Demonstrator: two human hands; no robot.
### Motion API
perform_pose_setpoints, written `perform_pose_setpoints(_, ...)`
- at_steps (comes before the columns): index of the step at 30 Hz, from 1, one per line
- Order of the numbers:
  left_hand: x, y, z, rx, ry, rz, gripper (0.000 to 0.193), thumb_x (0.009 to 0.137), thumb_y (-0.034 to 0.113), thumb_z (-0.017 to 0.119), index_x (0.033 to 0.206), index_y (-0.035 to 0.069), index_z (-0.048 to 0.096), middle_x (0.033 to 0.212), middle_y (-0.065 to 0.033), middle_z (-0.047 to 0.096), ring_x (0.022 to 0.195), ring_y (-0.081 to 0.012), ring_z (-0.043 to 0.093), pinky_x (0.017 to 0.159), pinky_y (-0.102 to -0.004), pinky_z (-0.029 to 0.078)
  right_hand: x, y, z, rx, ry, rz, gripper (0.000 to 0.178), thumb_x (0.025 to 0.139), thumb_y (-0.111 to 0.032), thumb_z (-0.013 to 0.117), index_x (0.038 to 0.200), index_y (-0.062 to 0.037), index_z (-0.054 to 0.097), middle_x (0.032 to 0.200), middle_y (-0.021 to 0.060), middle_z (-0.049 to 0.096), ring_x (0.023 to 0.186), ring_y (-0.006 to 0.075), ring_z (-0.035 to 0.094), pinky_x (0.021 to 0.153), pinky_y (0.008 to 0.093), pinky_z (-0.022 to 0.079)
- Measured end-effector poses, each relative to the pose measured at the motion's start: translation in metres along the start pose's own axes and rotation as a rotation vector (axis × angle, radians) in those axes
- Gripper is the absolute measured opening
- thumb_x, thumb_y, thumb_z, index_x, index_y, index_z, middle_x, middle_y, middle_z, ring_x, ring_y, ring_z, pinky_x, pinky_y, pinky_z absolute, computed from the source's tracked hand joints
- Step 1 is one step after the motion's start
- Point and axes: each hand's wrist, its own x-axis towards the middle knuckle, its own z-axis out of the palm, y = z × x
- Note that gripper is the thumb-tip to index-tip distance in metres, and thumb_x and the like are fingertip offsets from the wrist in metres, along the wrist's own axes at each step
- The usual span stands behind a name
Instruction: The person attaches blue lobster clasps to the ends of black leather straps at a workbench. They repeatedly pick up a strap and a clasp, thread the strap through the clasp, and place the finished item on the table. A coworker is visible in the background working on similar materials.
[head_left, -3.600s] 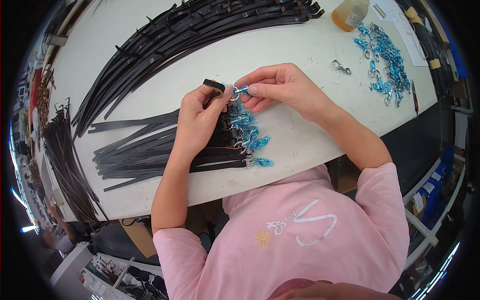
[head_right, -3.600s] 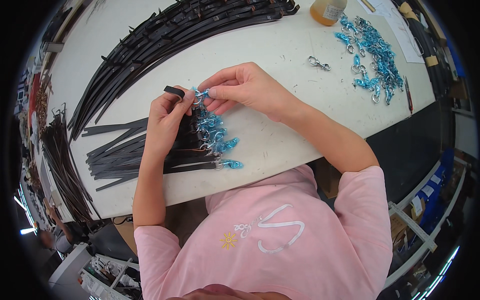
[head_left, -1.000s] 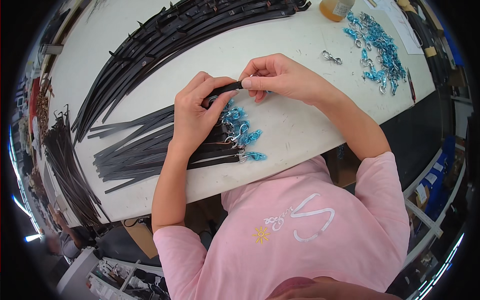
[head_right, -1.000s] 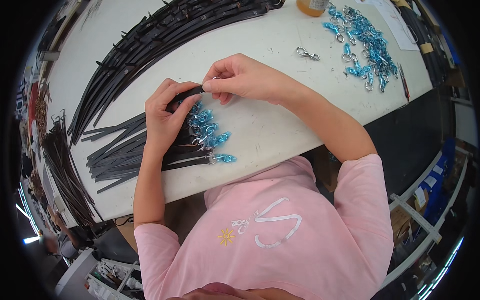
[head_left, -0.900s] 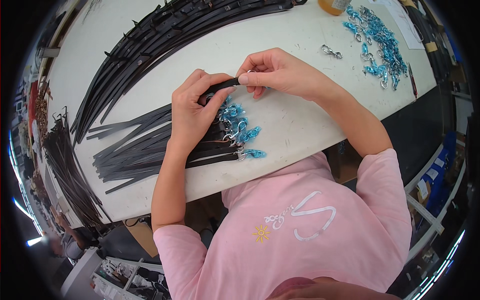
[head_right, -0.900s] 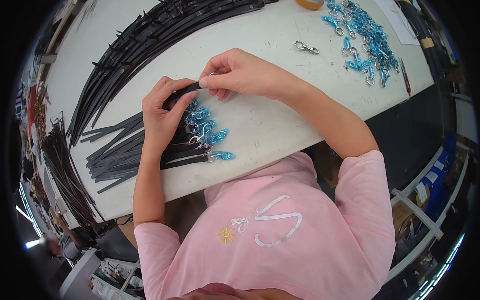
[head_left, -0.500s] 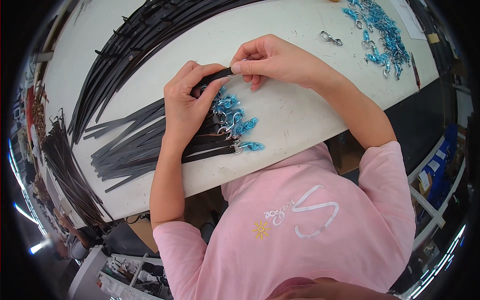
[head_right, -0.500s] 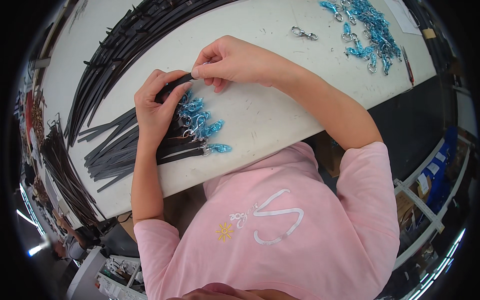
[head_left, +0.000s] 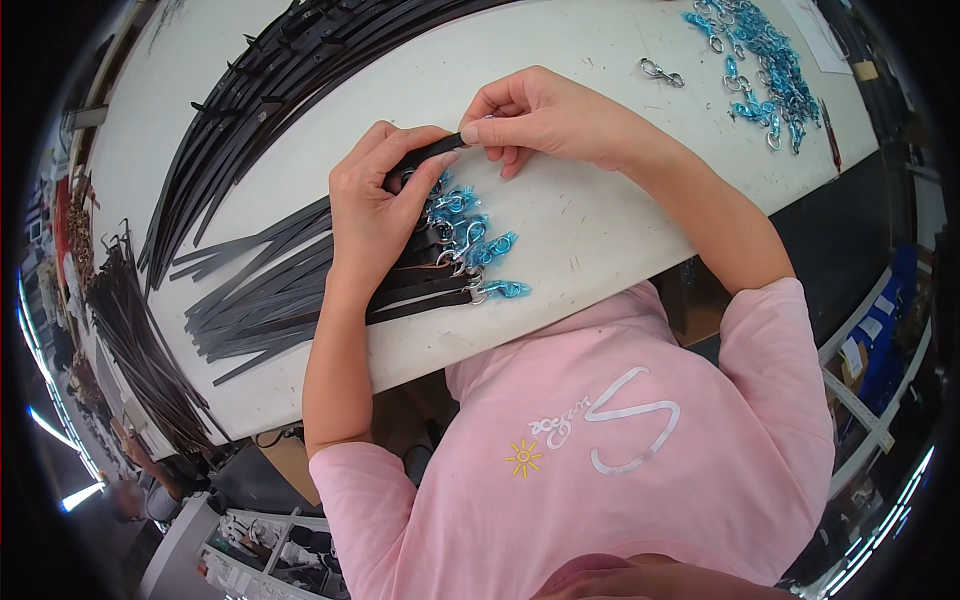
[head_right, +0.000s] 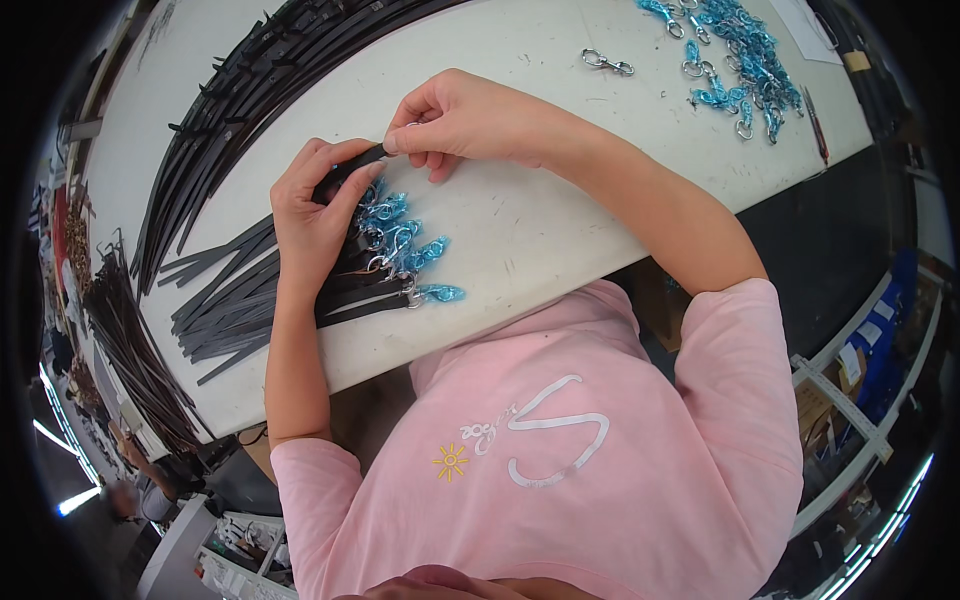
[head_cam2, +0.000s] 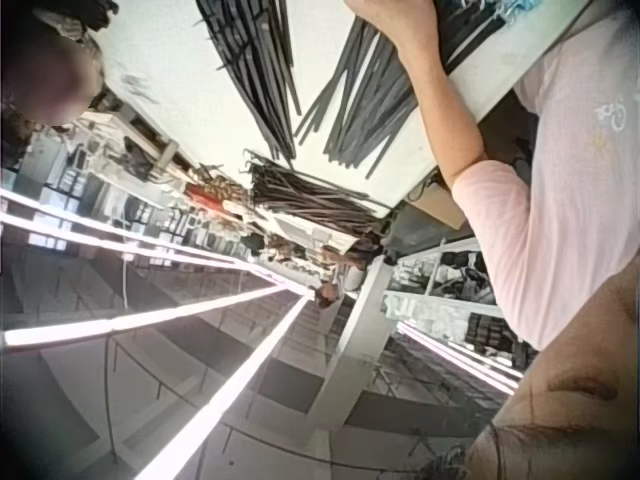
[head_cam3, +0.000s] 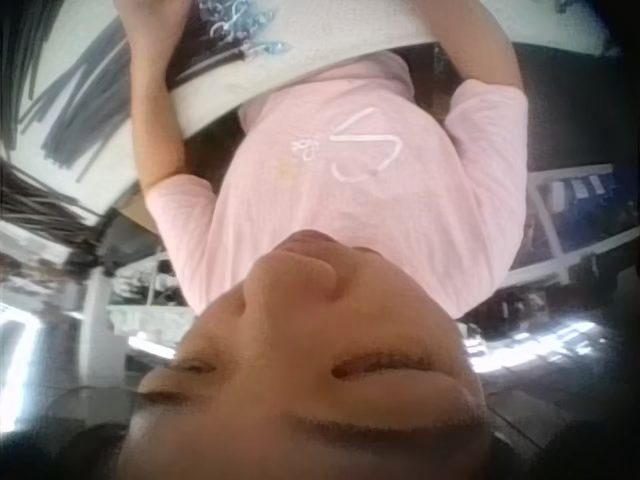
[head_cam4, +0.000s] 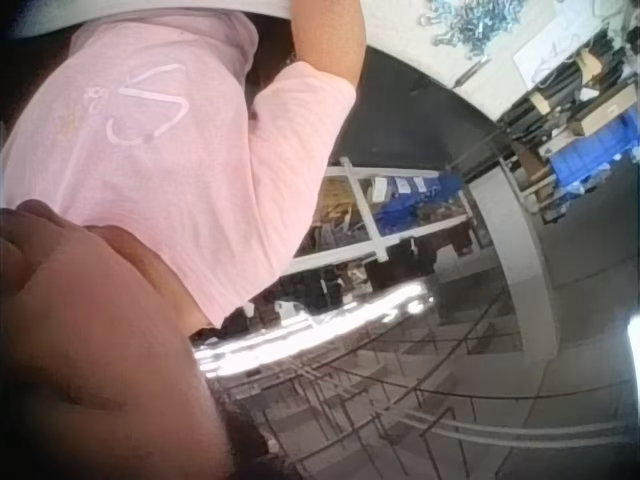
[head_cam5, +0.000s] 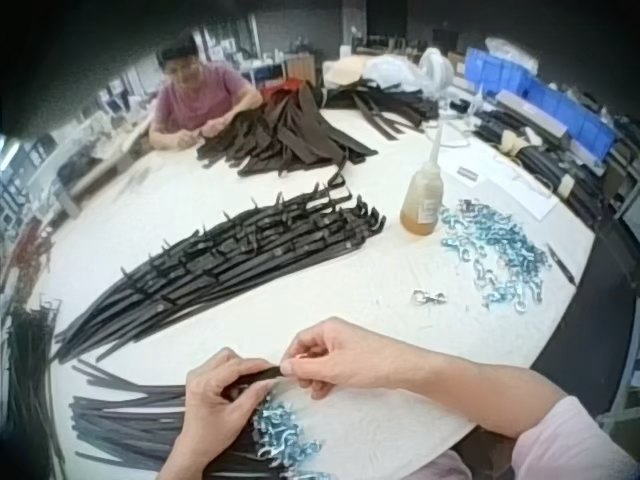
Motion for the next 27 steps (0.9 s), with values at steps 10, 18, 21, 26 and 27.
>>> perform_pose_setpoints(10,0.0,-0.001,0.0,-0.001,0.0,0.003,0.019,0.081,0.008,0.081,0.1,0.005,0.077,0.073,-0.0014,0.056,0.057,-0.0083,0.046,0.051,-0.0244,0.036,-0.001,-0.002,0.001,-0.002,-0.006,0.013,0.029,0.096,-0.03,0.07,0.101,-0.0011,0.071,0.081,0.0029,0.064,0.071,0.0104,0.065,0.067,0.0227,0.056)
perform_pose_setpoints(18,0.0,0.003,-0.001,0.004,-0.024,-0.043,0.02,0.081,0.004,0.08,0.1,0.002,0.076,0.076,-0.0022,0.058,0.065,-0.0088,0.05,0.058,-0.0234,0.039,0.0,-0.002,0.002,-0.013,0.0,-0.022,0.027,0.095,-0.028,0.07,0.1,-0.0011,0.07,0.081,0.0025,0.062,0.07,0.0099,0.064,0.065,0.0231,0.056)
perform_pose_setpoints(21,0.0,0.0,0.001,0.01,0.007,-0.001,0.019,0.081,0.008,0.081,0.099,0.005,0.077,0.073,-0.002,0.058,0.058,-0.0089,0.048,0.052,-0.0246,0.038,-0.002,-0.005,0.005,-0.037,0.021,-0.024,0.026,0.095,-0.027,0.069,0.1,-0.001,0.069,0.081,0.0021,0.062,0.07,0.0095,0.063,0.064,0.023,0.056)
perform_pose_setpoints(26,0.0,0.005,0.002,0.061,0.027,0.023,0.017,0.082,0.008,0.081,0.098,0.004,0.076,0.076,-0.0041,0.062,0.057,-0.0107,0.052,0.051,-0.0258,0.041,-0.002,-0.005,0.011,-0.098,0.079,-0.034,0.021,0.094,-0.021,0.066,0.099,-0.0009,0.068,0.081,0.0004,0.061,0.07,0.0075,0.061,0.063,0.0231,0.055)
perform_pose_setpoints(27,0.0,0.009,0.002,0.07,0.019,0.01,0.017,0.082,0.008,0.081,0.098,0.004,0.075,0.077,-0.0045,0.063,0.057,-0.0112,0.052,0.052,-0.0262,0.042,-0.001,-0.004,0.012,-0.108,0.094,-0.045,0.019,0.093,-0.019,0.066,0.098,-0.001,0.067,0.08,-0.0002,0.061,0.07,0.0069,0.06,0.063,0.023,0.055)
